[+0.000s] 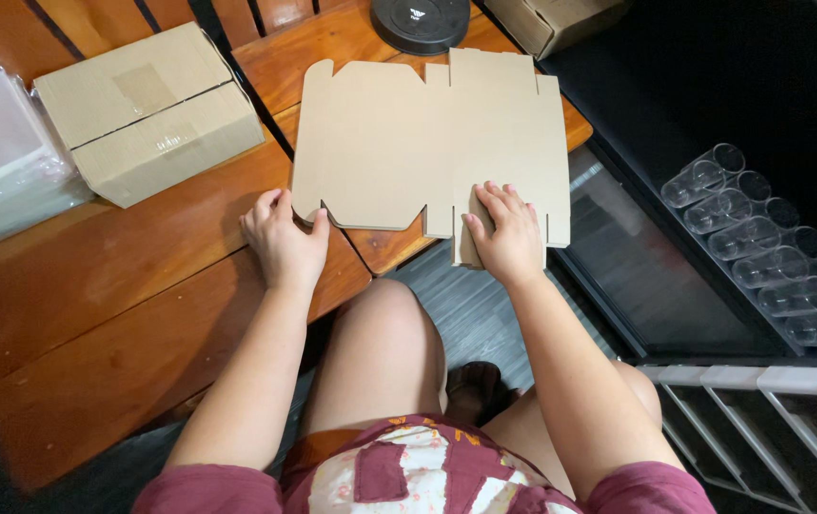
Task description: The person repeatedly picks up flat cardboard pieces from a wooden bench and places them onto a shelf. The person handles the cardboard by hand, stacking them one by one in a repetitive cycle.
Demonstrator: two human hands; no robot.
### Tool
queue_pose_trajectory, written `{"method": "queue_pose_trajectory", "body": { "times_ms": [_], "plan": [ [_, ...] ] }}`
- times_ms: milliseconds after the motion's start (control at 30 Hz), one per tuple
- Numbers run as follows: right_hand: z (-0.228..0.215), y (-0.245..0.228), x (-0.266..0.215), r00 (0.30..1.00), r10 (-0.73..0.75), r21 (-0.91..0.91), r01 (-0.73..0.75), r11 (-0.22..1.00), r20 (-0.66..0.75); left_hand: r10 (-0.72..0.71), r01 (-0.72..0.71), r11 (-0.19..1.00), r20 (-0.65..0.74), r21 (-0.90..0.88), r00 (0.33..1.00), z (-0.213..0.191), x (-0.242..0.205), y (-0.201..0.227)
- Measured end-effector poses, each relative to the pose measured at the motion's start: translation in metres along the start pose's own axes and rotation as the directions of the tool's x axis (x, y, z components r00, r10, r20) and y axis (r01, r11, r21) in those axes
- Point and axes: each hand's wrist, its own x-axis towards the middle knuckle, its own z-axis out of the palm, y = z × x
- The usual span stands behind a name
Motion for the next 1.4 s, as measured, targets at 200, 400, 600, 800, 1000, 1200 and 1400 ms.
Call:
{"method": "queue_pose_trajectory", "body": {
  "times_ms": [200, 400, 600, 800, 1000, 1200, 1400],
  "plan": [
    [0.002, 0.002, 0.001, 1.0, 0.006, 0.002, -0.006, 1.0, 0.01, -0.066, 0.067, 0.998, 0.066, -0.019, 0.996, 0.008, 0.0, -0.005],
    [-0.001, -0.002, 0.0, 1.0, 0.015, -0.011, -0.015, 1.0, 0.015, -0.065, 0.07, 0.996, 0.076, -0.058, 0.995, 0.006, 0.001, -0.003],
    [-0.002, -0.003, 0.0, 1.0, 0.017, -0.014, -0.017, 1.0, 0.018, -0.079, 0.087, 0.982, 0.053, -0.167, 0.995, -0.006, 0.004, 0.008],
    [0.0, -0.003, 0.0, 1.0, 0.021, 0.005, -0.021, 1.0, 0.012, -0.03, 0.01, 0.932, -0.051, -0.362, 0.998, -0.012, 0.008, 0.026],
    [0.002, -0.001, 0.001, 1.0, 0.025, -0.006, -0.025, 1.0, 0.013, -0.458, 0.585, 0.425, 0.394, -0.691, 0.797, -0.032, 0.043, 0.056],
    [0.001, -0.002, 0.001, 1.0, 0.026, -0.006, -0.026, 1.0, 0.008, -0.416, 0.604, 0.495, 0.44, -0.625, 0.796, -0.023, 0.06, 0.043],
    [0.0, -0.002, 0.0, 1.0, 0.025, -0.009, -0.025, 1.0, 0.016, -0.468, 0.571, 0.465, 0.359, -0.677, 0.807, 0.02, 0.058, 0.007]
  ]
}}
